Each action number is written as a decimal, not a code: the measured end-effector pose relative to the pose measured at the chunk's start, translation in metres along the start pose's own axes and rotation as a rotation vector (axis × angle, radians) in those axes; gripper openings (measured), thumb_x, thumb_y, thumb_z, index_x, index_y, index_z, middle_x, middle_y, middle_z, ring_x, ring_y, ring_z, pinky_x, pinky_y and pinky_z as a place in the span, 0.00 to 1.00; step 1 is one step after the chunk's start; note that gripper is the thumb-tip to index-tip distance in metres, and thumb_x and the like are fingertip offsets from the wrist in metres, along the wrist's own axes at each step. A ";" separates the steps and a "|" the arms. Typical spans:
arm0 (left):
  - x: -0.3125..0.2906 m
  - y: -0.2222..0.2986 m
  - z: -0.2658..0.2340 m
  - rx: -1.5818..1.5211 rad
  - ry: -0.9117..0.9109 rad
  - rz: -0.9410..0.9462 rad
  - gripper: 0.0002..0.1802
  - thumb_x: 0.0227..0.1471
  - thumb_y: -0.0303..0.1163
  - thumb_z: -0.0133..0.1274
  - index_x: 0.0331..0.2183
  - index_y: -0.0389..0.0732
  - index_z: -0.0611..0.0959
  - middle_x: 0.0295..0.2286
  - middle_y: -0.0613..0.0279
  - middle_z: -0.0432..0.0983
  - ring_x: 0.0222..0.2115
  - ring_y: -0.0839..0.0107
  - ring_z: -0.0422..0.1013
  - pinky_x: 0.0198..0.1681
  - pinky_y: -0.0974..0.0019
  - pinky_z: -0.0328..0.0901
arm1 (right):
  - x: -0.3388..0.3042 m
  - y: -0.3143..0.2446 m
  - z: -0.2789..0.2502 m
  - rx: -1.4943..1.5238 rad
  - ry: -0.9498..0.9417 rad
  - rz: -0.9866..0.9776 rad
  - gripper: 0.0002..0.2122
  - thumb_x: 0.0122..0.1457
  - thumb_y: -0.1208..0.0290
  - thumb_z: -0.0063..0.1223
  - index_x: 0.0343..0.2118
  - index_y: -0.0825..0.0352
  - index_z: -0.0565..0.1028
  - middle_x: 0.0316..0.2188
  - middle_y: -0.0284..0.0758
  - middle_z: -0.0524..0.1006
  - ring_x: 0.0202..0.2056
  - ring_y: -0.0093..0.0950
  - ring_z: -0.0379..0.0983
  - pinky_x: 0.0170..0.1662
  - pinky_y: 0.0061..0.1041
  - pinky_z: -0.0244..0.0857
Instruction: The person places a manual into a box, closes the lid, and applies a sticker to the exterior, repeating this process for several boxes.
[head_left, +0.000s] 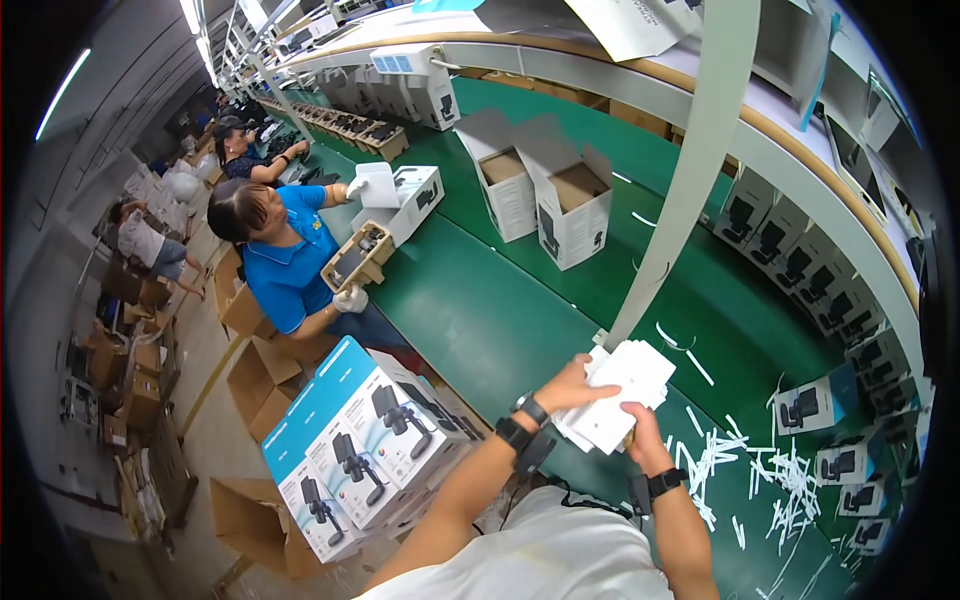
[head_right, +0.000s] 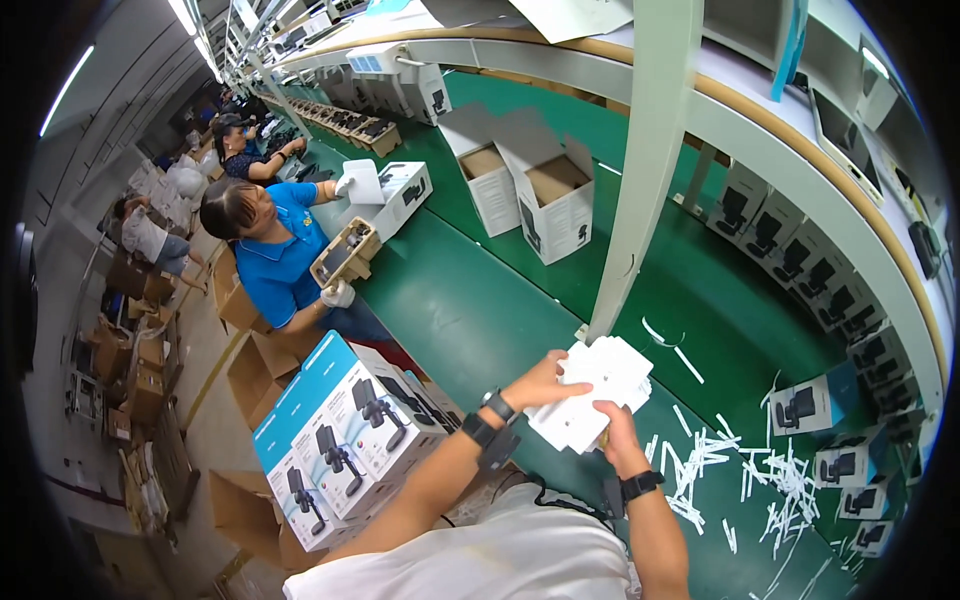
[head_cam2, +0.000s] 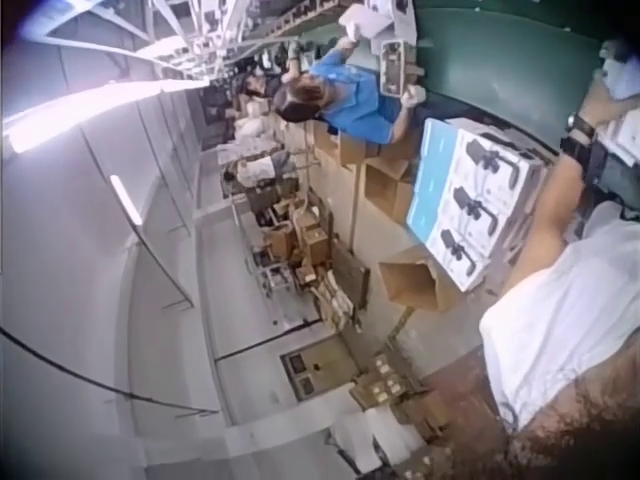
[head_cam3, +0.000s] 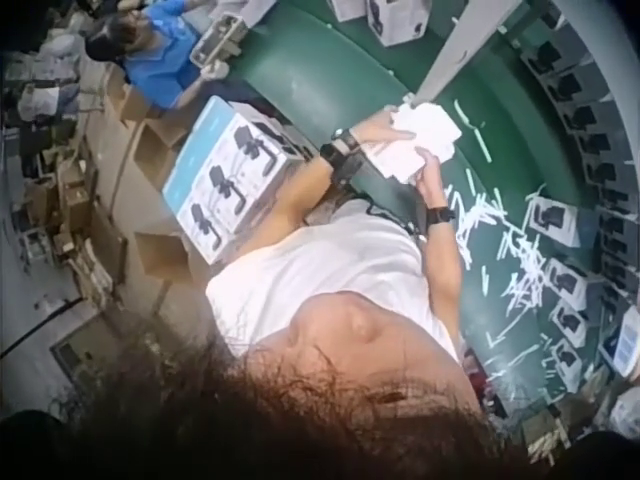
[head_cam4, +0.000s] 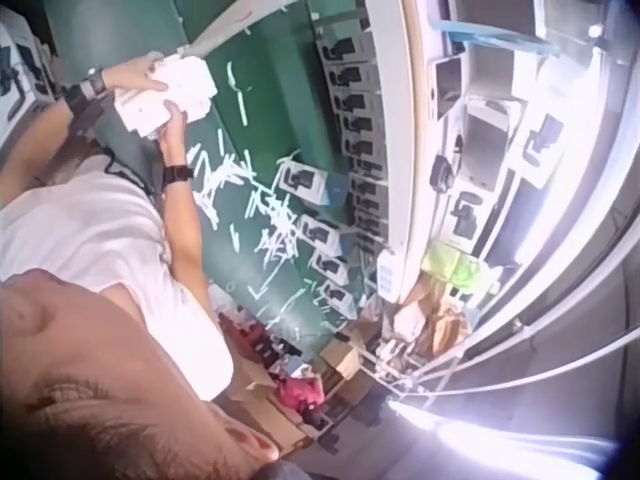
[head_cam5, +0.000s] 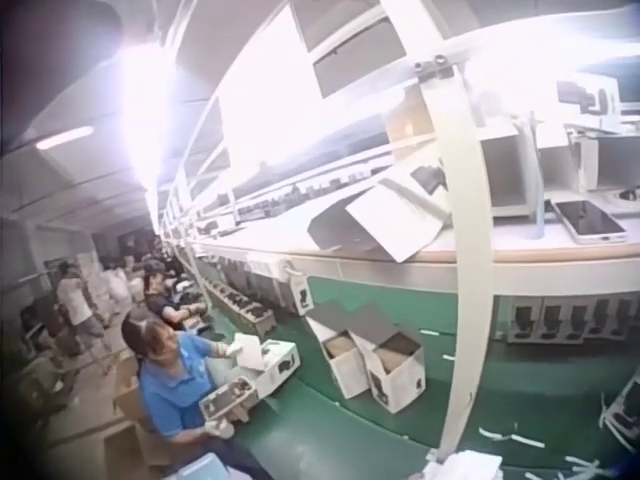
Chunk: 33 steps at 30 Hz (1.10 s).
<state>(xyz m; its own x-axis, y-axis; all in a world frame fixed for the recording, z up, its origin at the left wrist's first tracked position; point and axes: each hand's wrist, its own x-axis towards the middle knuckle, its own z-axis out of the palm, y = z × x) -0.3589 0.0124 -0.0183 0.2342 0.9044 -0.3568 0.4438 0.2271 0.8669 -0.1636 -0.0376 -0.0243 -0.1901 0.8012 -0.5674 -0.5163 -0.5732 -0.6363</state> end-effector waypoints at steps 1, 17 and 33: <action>-0.013 0.005 0.009 -0.255 -0.030 0.020 0.55 0.44 0.50 0.67 0.59 0.24 0.59 0.51 0.41 0.69 0.50 0.62 0.70 0.51 0.60 0.67 | -0.006 -0.007 -0.007 -0.106 -0.043 -0.074 0.27 0.48 0.71 0.58 0.53 0.76 0.69 0.44 0.43 0.77 0.48 0.38 0.74 0.53 0.33 0.68; -0.001 -0.018 0.073 -1.241 0.044 -0.212 0.31 0.60 0.45 0.53 0.55 0.33 0.69 0.48 0.57 0.73 0.50 0.64 0.70 0.54 0.59 0.65 | 0.092 -0.093 0.002 -1.398 -0.363 -0.070 0.34 0.38 0.53 0.64 0.48 0.71 0.76 0.45 0.47 0.78 0.44 0.38 0.76 0.48 0.29 0.69; 0.064 -0.062 0.007 0.223 0.664 0.430 0.24 0.55 0.36 0.54 0.47 0.27 0.77 0.41 0.36 0.76 0.42 0.41 0.73 0.48 0.51 0.68 | 0.005 -0.062 -0.008 -1.982 0.071 -0.516 0.42 0.36 0.42 0.66 0.50 0.70 0.70 0.34 0.46 0.77 0.34 0.42 0.78 0.36 0.39 0.73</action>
<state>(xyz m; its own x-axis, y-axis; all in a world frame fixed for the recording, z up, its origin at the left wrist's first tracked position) -0.3655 0.0533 -0.0977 -0.1069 0.9374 0.3315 0.6097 -0.2016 0.7666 -0.1256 -0.0001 0.0078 -0.3030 0.9376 -0.1706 0.9310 0.2531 -0.2629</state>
